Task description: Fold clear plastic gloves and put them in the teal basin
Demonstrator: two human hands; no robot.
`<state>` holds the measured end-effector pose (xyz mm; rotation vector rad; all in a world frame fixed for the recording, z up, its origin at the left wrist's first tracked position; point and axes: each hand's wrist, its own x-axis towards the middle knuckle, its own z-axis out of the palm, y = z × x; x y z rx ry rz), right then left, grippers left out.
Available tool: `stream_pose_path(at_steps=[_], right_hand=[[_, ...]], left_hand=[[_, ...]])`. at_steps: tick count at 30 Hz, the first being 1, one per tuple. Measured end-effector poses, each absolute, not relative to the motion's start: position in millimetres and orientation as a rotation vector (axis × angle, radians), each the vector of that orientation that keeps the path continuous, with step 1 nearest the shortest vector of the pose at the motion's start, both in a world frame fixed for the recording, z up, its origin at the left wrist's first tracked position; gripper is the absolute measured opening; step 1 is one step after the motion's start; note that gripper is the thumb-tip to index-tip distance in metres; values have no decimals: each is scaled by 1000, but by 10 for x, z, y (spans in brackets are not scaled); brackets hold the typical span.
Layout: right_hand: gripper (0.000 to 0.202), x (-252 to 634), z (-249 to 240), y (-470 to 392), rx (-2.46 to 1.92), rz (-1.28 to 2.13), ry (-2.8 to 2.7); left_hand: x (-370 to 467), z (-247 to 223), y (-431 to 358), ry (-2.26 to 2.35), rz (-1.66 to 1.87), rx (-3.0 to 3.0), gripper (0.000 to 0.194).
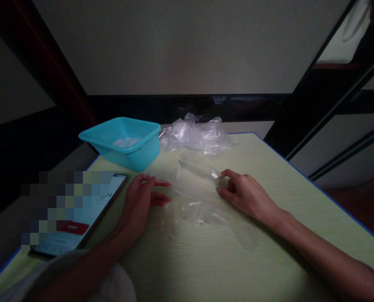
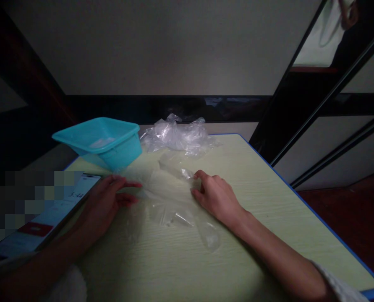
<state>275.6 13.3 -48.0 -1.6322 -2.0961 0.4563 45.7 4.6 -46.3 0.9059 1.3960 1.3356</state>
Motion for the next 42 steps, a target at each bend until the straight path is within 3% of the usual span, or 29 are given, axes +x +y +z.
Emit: stream_pose_path(at_steps=[4,8,15,23,35,42], right_hand=[[30,2754,-508,118,-1627,192,-2186],[32,2752,-485,100,-1334,65,-2150],[41,2709,-478,95,-916,139,-2617],[58,2708,-548,95,-1062,158,-2842],[53,2711,-359,-17,-925,-65,-2861],[35,2664,-391,-53,-866,-191,-2654]], left_hand=[[484,-480,34,1400,1244,951,11],[496,-468,29,1430,1243,960,10],[487,-492,44,1429,1203,966,10],[470,-482,81,1486,1255,980,10],[343,-494,210,1638,1309,1109,8],[289,-459,188,1742,1648,1466,2]])
